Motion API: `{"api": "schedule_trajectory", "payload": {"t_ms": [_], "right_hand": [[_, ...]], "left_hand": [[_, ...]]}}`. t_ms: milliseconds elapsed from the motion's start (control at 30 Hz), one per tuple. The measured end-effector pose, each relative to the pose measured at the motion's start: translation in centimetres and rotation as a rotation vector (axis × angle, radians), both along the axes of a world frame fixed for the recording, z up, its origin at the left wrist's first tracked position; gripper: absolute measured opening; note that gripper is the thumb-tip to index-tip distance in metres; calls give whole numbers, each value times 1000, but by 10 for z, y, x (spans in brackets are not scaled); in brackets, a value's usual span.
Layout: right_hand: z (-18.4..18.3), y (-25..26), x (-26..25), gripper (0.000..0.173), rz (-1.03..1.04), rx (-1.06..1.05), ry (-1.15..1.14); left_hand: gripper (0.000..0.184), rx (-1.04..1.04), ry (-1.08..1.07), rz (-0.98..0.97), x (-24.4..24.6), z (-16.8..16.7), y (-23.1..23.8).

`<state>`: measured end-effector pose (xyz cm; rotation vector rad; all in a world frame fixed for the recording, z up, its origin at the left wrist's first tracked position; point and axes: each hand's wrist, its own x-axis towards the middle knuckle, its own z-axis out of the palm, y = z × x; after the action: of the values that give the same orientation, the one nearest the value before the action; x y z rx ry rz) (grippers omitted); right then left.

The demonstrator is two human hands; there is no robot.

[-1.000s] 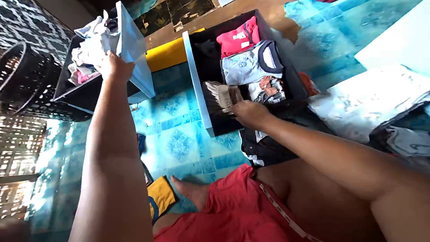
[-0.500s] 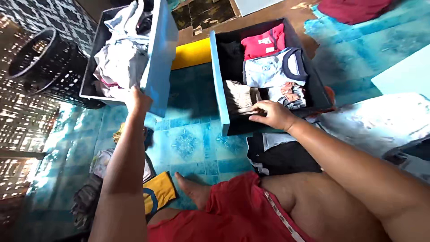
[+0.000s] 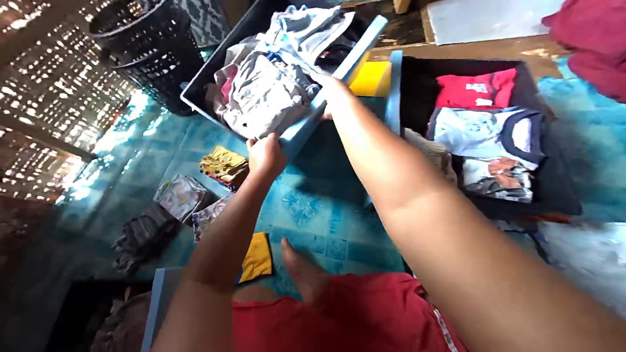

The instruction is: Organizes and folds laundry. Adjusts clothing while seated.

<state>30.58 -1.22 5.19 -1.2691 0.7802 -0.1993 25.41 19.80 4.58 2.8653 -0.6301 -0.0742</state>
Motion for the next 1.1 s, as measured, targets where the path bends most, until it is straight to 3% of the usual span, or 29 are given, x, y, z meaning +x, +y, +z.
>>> {"api": "schedule_trajectory", "payload": {"t_ms": [100,300,367,433,500,567,700,833,1000,1067,1100], "right_hand": [[-13,-1,9,57,-36,-208,174],[-58,-15,0,52,-88,-262,184],[-69,-23,-6,50,-89,-235,171],[-80,-31,-13,53,-101,-238,150],[-88,-38,-25,62,-117,-261,138],[-89,-40,-37,66,-131,-276,99],[-79,-29,-57,60,-99,-269,96],[-58,-19,-97,46,3,-296,147],[-24,-10,-155,35,101,-305,148],[-9,0,-190,31,251,-404,-10],[6,17,-214,27,361,-507,-196]], "left_hand": [[34,-2,-55,-54,2,-16,7],[30,-25,-98,-157,4,-32,11],[53,-281,-242,-108,9,-42,21],[84,-628,-334,156,28,-44,32],[113,-962,-43,445,60,-41,34],[103,-1073,127,562,79,-43,27],[76,-937,144,528,60,-30,34],[68,-1023,187,538,17,-26,62],[68,-1293,276,575,-65,-25,93],[68,-1355,290,609,-99,-25,100],[69,-1354,305,635,-115,-25,103]]}}
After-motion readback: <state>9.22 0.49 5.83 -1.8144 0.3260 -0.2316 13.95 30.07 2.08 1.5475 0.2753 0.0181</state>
